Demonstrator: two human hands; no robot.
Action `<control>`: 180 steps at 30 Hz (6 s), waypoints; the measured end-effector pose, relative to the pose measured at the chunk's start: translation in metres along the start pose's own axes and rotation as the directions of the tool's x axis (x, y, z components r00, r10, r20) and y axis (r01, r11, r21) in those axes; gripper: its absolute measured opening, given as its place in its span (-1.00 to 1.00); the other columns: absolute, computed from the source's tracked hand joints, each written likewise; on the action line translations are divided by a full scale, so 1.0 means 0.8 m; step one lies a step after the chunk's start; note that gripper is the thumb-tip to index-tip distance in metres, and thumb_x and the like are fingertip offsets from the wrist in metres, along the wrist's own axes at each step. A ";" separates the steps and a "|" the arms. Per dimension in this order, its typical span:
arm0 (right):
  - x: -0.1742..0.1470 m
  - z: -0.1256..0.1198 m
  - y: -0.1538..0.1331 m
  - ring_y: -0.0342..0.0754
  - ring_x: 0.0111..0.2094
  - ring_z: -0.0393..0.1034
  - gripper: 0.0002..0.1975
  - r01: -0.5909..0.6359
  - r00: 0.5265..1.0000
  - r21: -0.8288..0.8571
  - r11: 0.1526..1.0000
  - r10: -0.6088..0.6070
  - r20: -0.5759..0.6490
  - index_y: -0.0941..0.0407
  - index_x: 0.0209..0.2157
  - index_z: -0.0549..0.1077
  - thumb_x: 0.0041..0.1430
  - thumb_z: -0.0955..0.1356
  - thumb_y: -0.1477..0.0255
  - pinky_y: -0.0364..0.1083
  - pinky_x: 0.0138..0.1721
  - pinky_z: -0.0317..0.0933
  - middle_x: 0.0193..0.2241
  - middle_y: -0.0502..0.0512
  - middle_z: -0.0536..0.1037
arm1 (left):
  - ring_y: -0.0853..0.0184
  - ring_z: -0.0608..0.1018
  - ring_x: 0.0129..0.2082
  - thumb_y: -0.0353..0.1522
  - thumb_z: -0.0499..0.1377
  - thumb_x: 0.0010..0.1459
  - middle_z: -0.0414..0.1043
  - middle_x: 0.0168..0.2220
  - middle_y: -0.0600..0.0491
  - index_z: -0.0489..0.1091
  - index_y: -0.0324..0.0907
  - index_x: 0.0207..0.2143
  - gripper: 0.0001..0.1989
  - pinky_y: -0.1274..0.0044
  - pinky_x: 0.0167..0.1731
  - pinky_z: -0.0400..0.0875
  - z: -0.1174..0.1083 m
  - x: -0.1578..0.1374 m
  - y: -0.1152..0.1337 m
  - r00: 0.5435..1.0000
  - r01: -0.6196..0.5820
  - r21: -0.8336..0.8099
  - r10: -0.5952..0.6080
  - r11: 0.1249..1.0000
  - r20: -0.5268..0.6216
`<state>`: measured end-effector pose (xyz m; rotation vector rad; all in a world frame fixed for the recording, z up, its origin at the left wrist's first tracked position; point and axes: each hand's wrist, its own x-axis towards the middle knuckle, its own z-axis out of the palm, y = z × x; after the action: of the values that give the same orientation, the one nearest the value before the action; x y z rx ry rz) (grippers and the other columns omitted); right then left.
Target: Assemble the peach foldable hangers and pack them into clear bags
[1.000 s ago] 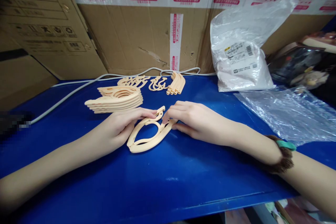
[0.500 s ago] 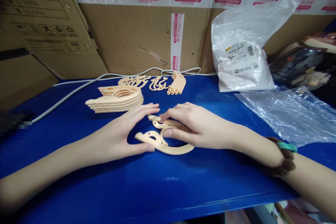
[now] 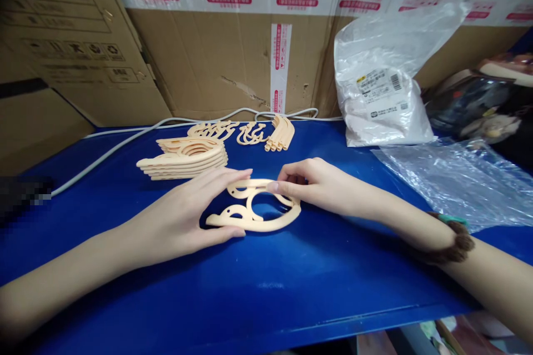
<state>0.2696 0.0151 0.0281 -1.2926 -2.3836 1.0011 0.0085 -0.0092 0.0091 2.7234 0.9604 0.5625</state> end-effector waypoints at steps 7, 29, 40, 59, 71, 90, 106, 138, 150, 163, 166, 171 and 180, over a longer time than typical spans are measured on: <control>0.003 0.003 -0.007 -0.21 -0.54 0.00 -0.57 -0.120 0.990 0.373 0.920 0.139 -0.026 0.17 -0.43 0.46 0.05 0.41 0.04 -0.14 -0.53 -0.17 -0.56 -0.08 0.25 | 0.21 0.29 0.21 -0.20 0.24 0.19 0.23 0.20 -0.08 0.14 -0.21 0.21 -0.38 0.39 0.22 0.20 -0.008 -0.002 -0.002 0.989 -0.041 0.116 0.057 0.992 -0.139; 0.004 0.009 -0.006 -0.19 -0.54 0.08 -0.56 -0.065 0.994 0.472 0.879 0.097 -0.043 0.18 -0.40 0.51 0.13 0.38 0.03 -0.14 -0.50 -0.09 -0.57 -0.04 0.34 | 0.19 0.30 0.20 -0.25 0.24 0.19 0.25 0.19 -0.07 0.15 -0.20 0.20 -0.41 0.38 0.22 0.20 -0.015 -0.002 0.001 0.992 -0.031 0.123 0.046 0.992 -0.118; 0.003 0.002 0.005 0.06 -0.02 0.37 -0.59 0.241 0.953 -0.162 0.957 -0.265 -0.147 0.08 0.00 0.47 0.25 0.31 0.12 0.03 0.03 0.21 -0.06 0.15 0.51 | 0.11 0.40 0.12 -0.07 0.26 0.10 0.31 0.17 -0.05 0.22 -0.17 0.19 -0.32 0.29 0.19 0.26 -0.096 -0.003 -0.046 0.909 0.339 0.040 -0.316 0.940 -0.272; 0.001 0.011 0.006 0.14 0.23 0.16 -0.45 0.350 0.933 -0.422 0.836 -0.349 0.081 0.04 0.20 0.33 0.26 0.30 0.09 0.18 0.21 0.07 0.25 0.22 0.26 | 0.09 0.36 0.19 0.02 0.19 0.14 0.31 0.22 0.03 0.24 -0.13 0.20 -0.32 0.21 0.24 0.12 -0.113 -0.016 -0.080 0.868 0.497 0.027 -0.496 0.867 -0.021; 0.001 0.011 0.004 0.11 0.25 0.13 -0.42 0.336 0.940 -0.457 0.824 -0.325 0.105 0.07 0.21 0.32 0.28 0.27 0.06 0.14 0.24 0.04 0.26 0.21 0.24 | 0.03 0.38 0.16 0.06 0.19 0.10 0.33 0.20 0.03 0.25 -0.09 0.20 -0.30 0.16 0.21 0.15 -0.109 -0.016 -0.085 0.870 0.492 0.060 -0.491 0.868 -0.035; 0.001 0.012 0.004 0.09 0.24 0.14 -0.42 0.316 0.947 -0.496 0.809 -0.302 0.112 0.05 0.22 0.30 0.29 0.25 0.05 0.12 0.24 0.06 0.28 0.17 0.22 | 0.09 0.35 0.18 -0.06 0.19 0.12 0.29 0.23 0.06 0.24 -0.04 0.21 -0.37 0.24 0.20 0.16 -0.107 -0.015 -0.089 0.846 0.533 0.079 -0.533 0.842 -0.023; 0.000 0.012 0.003 0.08 0.25 0.13 -0.43 0.313 0.948 -0.504 0.805 -0.301 0.109 0.04 0.23 0.29 0.30 0.24 0.06 0.11 0.24 0.06 0.28 0.16 0.21 | 0.07 0.35 0.20 -0.02 0.11 0.20 0.25 0.25 0.00 0.17 -0.11 0.25 -0.35 0.21 0.20 0.19 -0.113 -0.014 -0.075 0.848 0.521 0.150 -0.530 0.840 0.024; 0.000 0.006 0.006 0.15 0.16 0.27 -0.39 0.272 0.951 -0.514 0.814 -0.309 0.014 0.09 0.20 0.34 0.24 0.29 0.05 0.14 0.16 0.19 0.17 0.26 0.35 | 0.18 0.29 0.24 -0.28 0.04 0.33 0.25 0.23 -0.11 0.17 -0.23 0.22 -0.55 0.35 0.21 0.23 -0.012 -0.002 -0.005 0.990 -0.139 0.202 0.129 0.970 0.062; 0.005 -0.006 0.012 0.07 0.03 0.38 -0.54 0.268 0.946 -0.563 0.782 -0.323 0.003 0.13 0.11 0.41 0.33 0.24 0.15 0.07 0.06 0.26 0.05 0.21 0.46 | 0.15 0.32 0.22 -0.13 -0.04 0.37 0.23 0.25 -0.11 0.22 -0.23 0.22 -0.50 0.31 0.19 0.25 -0.005 -0.002 -0.016 0.986 -0.038 0.152 0.012 0.988 0.168; 0.081 -0.075 0.013 0.03 -0.27 0.46 -0.65 0.038 0.917 -0.736 0.676 -0.316 -0.243 0.11 -0.14 0.56 0.30 0.24 0.21 -0.05 -0.31 0.23 -0.27 0.15 0.57 | 0.10 0.32 0.24 -0.15 -0.04 0.37 0.25 0.24 -0.15 0.23 -0.26 0.22 -0.50 0.26 0.20 0.26 -0.004 -0.002 -0.014 0.988 -0.036 0.176 0.008 0.984 0.156; 0.105 -0.084 0.019 0.02 -0.29 0.45 -0.67 -0.025 0.922 -0.766 0.642 -0.281 -0.265 0.12 -0.17 0.57 0.27 0.26 0.24 -0.07 -0.36 0.19 -0.29 0.14 0.58 | 0.11 0.31 0.24 -0.15 -0.05 0.37 0.25 0.25 -0.15 0.22 -0.26 0.22 -0.49 0.28 0.21 0.25 -0.004 -0.002 -0.014 0.987 -0.035 0.183 0.005 0.983 0.159; 0.131 -0.068 0.011 0.02 -0.22 0.45 -0.71 0.086 0.943 -0.777 0.623 -0.303 -0.139 0.13 -0.13 0.56 0.27 0.28 0.31 -0.08 -0.27 0.18 -0.27 0.13 0.58 | 0.11 0.29 0.25 -0.14 -0.07 0.38 0.23 0.26 -0.15 0.21 -0.27 0.23 -0.48 0.27 0.22 0.24 -0.003 -0.002 -0.014 0.985 -0.031 0.187 -0.002 0.982 0.174; 0.166 -0.017 -0.013 0.04 -0.24 0.42 -0.72 0.146 0.933 -0.829 0.539 -0.355 -0.066 0.13 -0.21 0.59 0.26 0.29 0.31 -0.07 -0.29 0.14 -0.26 0.20 0.56 | 0.08 0.33 0.23 -0.15 -0.05 0.37 0.26 0.24 -0.18 0.24 -0.26 0.21 -0.50 0.23 0.19 0.28 -0.003 -0.003 -0.014 0.989 -0.034 0.174 0.009 0.984 0.147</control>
<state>0.1932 0.1250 0.0317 -1.1114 -2.8000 -0.4397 -0.0004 -0.0025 0.0070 2.8850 0.9880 0.2891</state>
